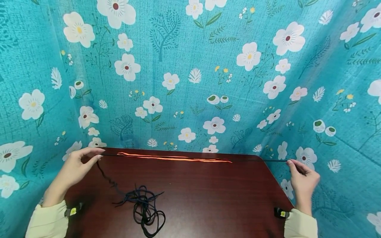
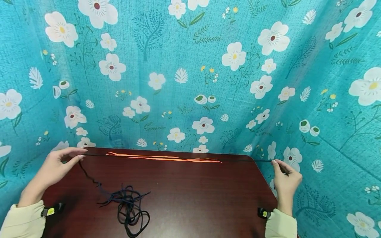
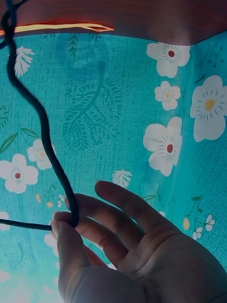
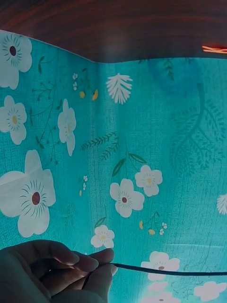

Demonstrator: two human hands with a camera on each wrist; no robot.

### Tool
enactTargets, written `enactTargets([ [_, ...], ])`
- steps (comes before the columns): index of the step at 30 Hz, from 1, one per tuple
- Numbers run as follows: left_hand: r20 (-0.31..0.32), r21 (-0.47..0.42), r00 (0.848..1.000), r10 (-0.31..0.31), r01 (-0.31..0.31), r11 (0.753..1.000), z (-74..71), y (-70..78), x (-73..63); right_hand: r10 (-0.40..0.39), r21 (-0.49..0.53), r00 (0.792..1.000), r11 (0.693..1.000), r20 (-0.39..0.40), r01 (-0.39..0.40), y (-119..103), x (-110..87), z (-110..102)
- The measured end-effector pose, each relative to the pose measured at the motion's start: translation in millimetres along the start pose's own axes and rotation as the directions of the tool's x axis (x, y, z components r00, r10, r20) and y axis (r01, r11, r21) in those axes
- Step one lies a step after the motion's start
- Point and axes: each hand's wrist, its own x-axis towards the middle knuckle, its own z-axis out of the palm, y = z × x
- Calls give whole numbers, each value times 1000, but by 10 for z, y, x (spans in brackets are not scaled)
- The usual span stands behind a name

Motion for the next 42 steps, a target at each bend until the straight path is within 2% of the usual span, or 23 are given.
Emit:
enactTargets([
  [6,7,28,1000,13,-14,1000,-41,-45,-6,-30,-1,999,1000,-29,30,17,83,-55],
  [13,-38,105,999,14,-10,994,-97,-140,-74,41,31,998,999,-54,-39,4,212,-202],
  [17,-64,123,998,4,4,992,-156,-180,-118,77,-49,997,996,19,-76,-11,233,-261],
  [21,-126,147,992,-10,29,989,-190,-192,-129,118,-142,987,985,108,-102,-11,229,-290],
  [23,-161,153,987,-11,36,988,-196,-212,-124,119,-172,987,980,103,-100,6,224,-297],
  [25,-169,158,986,-3,30,987,-200,-247,-121,111,-176,991,980,71,-97,34,220,-293],
  [28,-126,162,992,3,17,987,-203,-314,-116,73,-185,995,981,65,-60,98,235,-277],
  [30,-91,168,996,7,8,986,-201,-352,-111,68,-194,991,980,117,-44,139,260,-264],
  [32,-70,165,998,1,11,986,-203,-386,-103,46,-218,975,976,217,2,177,287,-253],
  [35,-79,149,997,-21,32,988,-225,-418,-84,-14,-224,928,969,372,104,231,315,-238],
  [37,-96,135,994,-44,57,989,-246,-450,-71,-66,-211,899,962,434,172,277,325,-230],
  [39,-111,124,991,-69,83,989,-264,-484,-60,-81,-203,896,961,438,186,315,339,-225],
  [42,-129,157,988,-83,103,982,-281,-548,-19,-63,-225,918,961,390,162,351,392,-205],
])
